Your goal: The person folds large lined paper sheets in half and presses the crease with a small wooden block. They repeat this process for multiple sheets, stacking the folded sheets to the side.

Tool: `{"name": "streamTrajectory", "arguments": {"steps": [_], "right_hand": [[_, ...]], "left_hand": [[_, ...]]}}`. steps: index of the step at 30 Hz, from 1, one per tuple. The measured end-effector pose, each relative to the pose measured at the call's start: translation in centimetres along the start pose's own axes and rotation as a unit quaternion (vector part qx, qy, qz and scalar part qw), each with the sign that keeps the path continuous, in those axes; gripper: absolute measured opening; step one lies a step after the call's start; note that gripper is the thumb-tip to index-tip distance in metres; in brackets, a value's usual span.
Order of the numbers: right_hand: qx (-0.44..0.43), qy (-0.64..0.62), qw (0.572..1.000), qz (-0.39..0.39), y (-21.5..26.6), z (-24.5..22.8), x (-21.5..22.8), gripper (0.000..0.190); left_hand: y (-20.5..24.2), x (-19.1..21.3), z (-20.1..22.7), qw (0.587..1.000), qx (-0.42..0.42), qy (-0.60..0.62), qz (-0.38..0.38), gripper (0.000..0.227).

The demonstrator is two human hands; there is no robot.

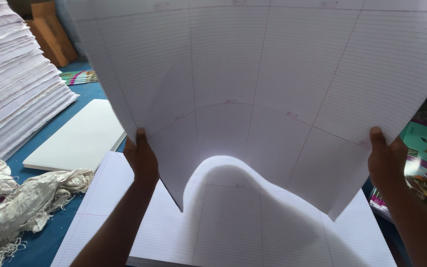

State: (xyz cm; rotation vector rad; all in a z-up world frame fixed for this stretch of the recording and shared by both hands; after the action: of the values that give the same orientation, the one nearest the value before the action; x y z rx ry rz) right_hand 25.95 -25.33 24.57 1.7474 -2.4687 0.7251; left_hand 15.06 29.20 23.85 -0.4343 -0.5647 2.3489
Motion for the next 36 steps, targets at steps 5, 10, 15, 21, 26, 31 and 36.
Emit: {"name": "streamTrajectory", "arguments": {"steps": [5, 10, 15, 21, 26, 31, 36], "right_hand": [[-0.013, -0.057, 0.998, 0.012, 0.1, 1.8, -0.5, 0.044], [-0.034, -0.026, 0.999, -0.002, -0.4, 1.9, -0.5, 0.042], [-0.038, -0.011, 0.999, -0.006, -1.1, 2.0, -0.4, 0.043], [-0.003, 0.000, 1.000, -0.003, -1.6, 1.4, -0.2, 0.039], [-0.032, 0.036, 0.998, 0.026, -2.1, 0.7, 0.7, 0.040], [0.052, 0.146, 0.987, 0.041, -3.7, -1.4, 2.9, 0.041], [-0.063, 0.160, 0.984, 0.044, -4.6, -3.2, 4.5, 0.042]], "left_hand": [[1.8, 1.3, -1.0, 0.998, 0.006, 0.058, -0.016, 0.041], [0.7, 1.8, -3.2, 0.999, 0.049, -0.006, -0.007, 0.036], [0.3, 2.0, -4.6, 1.000, 0.014, -0.004, -0.004, 0.034], [-0.5, 1.7, -3.6, 0.998, 0.042, -0.031, 0.018, 0.033], [-1.7, 1.4, -1.4, 0.999, 0.010, -0.025, 0.017, 0.034], [-3.9, 1.5, 0.7, 0.993, 0.025, -0.119, 0.014, 0.038], [-6.8, 1.9, 1.9, 0.971, 0.085, -0.222, -0.036, 0.039]]}}
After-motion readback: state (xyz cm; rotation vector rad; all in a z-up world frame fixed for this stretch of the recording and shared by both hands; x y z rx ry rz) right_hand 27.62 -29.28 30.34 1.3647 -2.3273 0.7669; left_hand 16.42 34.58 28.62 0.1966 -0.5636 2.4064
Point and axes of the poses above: each hand's wrist, its own y-axis away from the middle knuckle, its own x-axis out of the back of the hand, z = x × y, the point moved 1 cm from there along -y, towards the middle knuckle, and after that the axes turned 5 degrees about -x, right-handed, at the moved point
